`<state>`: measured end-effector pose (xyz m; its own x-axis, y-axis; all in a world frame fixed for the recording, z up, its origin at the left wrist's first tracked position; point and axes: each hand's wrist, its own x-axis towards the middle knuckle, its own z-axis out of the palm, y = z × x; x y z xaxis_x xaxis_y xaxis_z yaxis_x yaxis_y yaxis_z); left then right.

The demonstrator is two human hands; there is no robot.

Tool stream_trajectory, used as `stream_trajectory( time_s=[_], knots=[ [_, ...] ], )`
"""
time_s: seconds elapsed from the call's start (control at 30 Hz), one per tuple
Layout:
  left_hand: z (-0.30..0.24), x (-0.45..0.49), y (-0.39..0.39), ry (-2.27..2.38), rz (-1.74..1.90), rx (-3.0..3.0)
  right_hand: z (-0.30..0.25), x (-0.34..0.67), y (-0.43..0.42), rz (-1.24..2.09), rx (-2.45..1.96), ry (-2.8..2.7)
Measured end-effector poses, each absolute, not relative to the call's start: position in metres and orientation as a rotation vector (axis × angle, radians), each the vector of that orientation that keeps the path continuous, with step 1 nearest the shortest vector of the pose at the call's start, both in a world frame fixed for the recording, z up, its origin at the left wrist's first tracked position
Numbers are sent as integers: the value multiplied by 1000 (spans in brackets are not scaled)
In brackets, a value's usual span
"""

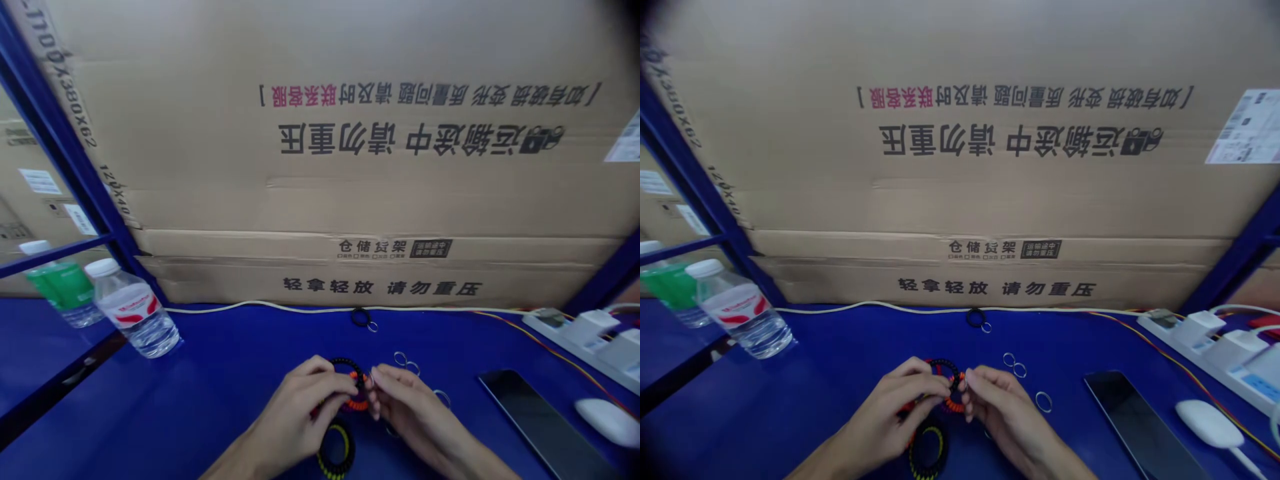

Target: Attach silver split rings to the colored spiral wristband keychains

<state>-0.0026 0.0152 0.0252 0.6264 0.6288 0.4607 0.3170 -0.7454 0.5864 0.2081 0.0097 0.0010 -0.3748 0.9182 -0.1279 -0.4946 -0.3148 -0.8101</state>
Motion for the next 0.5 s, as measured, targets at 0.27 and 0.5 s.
stream_trajectory(
  time_s=[0.27,0.5],
  knots=[
    [26,-2,15,739,910,2412,4,210,10,1783,-735,-915],
    [25,0,12,825,964,2283,4,207,9,1604,-797,-1033]
  ],
)
